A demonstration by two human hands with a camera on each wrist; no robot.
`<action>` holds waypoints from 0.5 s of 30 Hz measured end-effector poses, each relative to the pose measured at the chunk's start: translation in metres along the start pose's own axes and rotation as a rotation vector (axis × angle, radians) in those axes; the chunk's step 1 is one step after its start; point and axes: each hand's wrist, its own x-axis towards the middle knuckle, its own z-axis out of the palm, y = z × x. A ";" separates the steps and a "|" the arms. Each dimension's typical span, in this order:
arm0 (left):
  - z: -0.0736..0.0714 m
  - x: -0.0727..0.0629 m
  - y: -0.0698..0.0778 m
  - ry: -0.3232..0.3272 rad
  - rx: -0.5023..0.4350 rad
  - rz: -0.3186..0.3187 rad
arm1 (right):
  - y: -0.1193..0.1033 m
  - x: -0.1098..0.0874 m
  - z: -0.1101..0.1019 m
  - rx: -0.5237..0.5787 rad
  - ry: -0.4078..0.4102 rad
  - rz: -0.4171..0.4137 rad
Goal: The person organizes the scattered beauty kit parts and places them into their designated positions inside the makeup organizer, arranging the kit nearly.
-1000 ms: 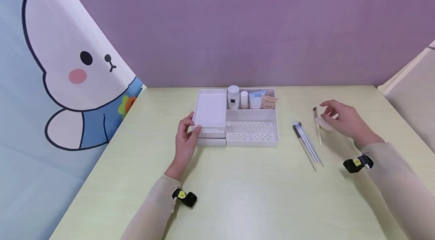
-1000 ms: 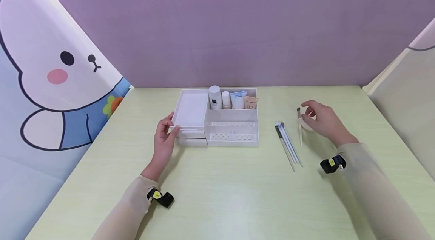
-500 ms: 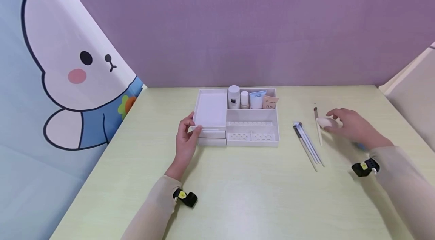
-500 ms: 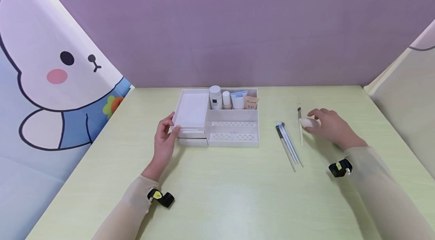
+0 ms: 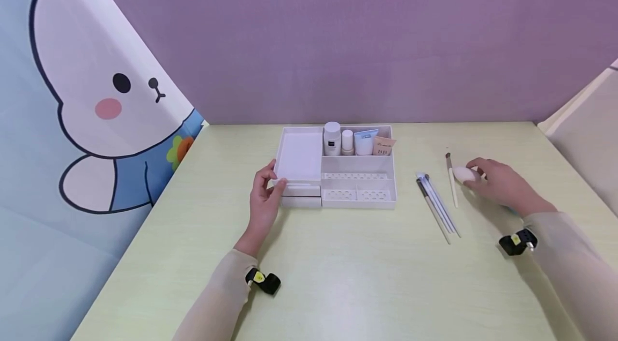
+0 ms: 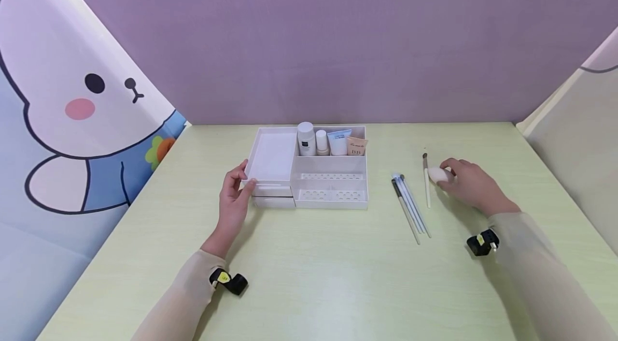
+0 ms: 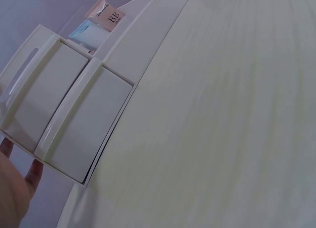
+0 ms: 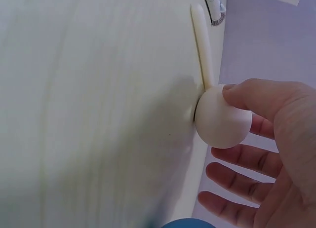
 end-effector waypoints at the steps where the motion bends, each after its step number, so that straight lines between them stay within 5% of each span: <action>1: 0.000 0.000 0.000 0.000 0.000 -0.001 | 0.000 0.000 0.000 0.002 -0.002 0.001; 15: 0.000 0.000 0.000 0.001 -0.007 0.009 | -0.002 0.001 0.000 0.050 0.037 -0.032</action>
